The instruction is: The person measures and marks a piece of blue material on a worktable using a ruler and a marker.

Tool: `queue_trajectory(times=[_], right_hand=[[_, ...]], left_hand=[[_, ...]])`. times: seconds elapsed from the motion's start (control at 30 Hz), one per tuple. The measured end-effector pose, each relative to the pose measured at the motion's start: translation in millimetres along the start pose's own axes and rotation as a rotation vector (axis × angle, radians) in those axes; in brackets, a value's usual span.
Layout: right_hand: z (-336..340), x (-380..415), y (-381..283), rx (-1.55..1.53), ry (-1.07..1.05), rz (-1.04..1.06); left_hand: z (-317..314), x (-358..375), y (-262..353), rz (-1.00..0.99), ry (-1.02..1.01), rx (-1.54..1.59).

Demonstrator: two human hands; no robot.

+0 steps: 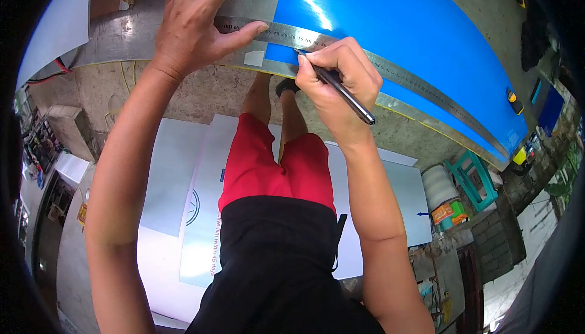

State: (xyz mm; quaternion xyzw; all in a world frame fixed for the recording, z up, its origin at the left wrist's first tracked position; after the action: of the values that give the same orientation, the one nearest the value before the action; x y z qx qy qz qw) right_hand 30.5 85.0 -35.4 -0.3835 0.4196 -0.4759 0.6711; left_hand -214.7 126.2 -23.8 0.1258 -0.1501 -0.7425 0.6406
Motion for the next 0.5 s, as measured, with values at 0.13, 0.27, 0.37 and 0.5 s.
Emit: queue_trajectory(times=[0.13, 0.27, 0.37, 0.5], right_hand=[[-0.6, -0.9, -1.2, 0.022, 0.010, 0.008], [-0.4, -0.2, 0.4, 0.005, 0.011, 0.001], [0.0, -0.9, -0.2, 0.005, 0.003, 0.008], [0.3, -0.8, 0.6, -0.002, 0.000, 0.010]], left_hand=[[0.2, -0.1, 0.2, 0.016, -0.017, 0.005], [-0.7, 0.9, -0.4, 0.000, 0.005, 0.001], [-0.7, 0.7, -0.3, 0.000, 0.004, 0.004], [-0.2, 0.2, -0.2, 0.000, -0.002, -0.006]])
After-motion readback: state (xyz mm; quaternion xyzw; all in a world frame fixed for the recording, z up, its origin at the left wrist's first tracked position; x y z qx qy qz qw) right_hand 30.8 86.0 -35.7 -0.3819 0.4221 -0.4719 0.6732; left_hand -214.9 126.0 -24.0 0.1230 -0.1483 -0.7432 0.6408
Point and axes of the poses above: each hand's wrist, its own x-axis away from the middle knuckle, its own z-axis out of the back of the hand, y = z × x, the point moved 1 cm from there along -x, towards the middle knuckle, and after that the axes turned 10 degrees about z, right-handed, at the moved point
